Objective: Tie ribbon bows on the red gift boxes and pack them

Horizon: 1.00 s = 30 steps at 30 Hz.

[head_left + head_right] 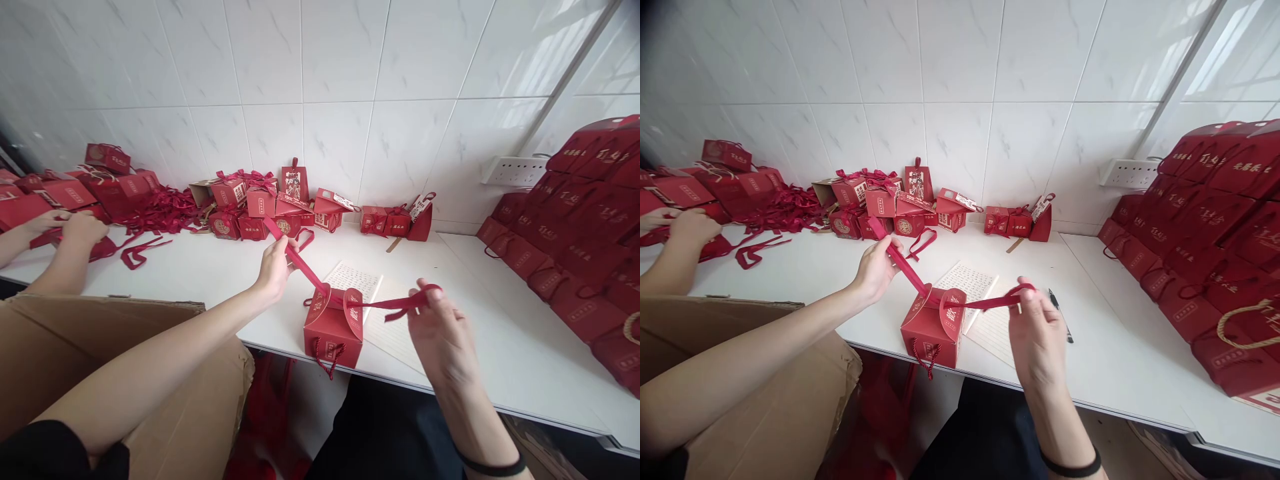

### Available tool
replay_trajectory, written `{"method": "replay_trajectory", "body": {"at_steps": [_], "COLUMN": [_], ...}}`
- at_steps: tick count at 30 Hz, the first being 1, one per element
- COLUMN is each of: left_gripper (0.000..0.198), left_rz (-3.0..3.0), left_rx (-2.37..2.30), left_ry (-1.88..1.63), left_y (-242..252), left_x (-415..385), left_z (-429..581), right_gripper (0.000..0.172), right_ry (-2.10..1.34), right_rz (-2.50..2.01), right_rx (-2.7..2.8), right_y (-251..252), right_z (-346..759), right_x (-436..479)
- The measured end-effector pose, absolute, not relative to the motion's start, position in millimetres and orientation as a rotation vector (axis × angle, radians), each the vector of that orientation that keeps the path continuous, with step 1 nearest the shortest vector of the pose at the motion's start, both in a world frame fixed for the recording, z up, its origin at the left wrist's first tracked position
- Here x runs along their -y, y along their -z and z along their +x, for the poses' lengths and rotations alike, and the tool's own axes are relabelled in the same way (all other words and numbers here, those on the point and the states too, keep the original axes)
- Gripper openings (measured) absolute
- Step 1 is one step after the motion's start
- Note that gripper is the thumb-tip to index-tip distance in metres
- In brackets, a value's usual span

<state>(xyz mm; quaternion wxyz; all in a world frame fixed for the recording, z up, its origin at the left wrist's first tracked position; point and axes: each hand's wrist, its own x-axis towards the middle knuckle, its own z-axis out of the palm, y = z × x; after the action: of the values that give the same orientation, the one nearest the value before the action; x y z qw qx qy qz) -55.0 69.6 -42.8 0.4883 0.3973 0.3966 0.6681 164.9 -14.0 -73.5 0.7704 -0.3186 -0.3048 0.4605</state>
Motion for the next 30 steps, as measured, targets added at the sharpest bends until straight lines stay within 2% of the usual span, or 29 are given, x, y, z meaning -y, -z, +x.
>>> {"method": "replay_trajectory", "body": {"at_steps": [7,20,30], "left_gripper": [0.023,0.024,0.029], "left_rz": [1.025,1.158,1.254], "left_rx": [-0.922,-0.902,-0.817], "left_ry": [-1.630,-1.675,-1.598], "left_y": [42.3,35.2,19.1], "left_x": [-68.1,-64.4,-48.6], "left_z": [-54.0,-54.1,-47.2], "right_gripper": [0.019,0.010,0.019], "right_ry": [-0.736,-0.623,-0.637], "right_rz": [-0.593,-0.593,-0.649], "right_rx": [0.582,0.613,0.904], "right_y": [46.1,31.0,8.6], "right_z": [195.1,194.5,168.7], "right_x": [24.5,25.1,-4.8]}}
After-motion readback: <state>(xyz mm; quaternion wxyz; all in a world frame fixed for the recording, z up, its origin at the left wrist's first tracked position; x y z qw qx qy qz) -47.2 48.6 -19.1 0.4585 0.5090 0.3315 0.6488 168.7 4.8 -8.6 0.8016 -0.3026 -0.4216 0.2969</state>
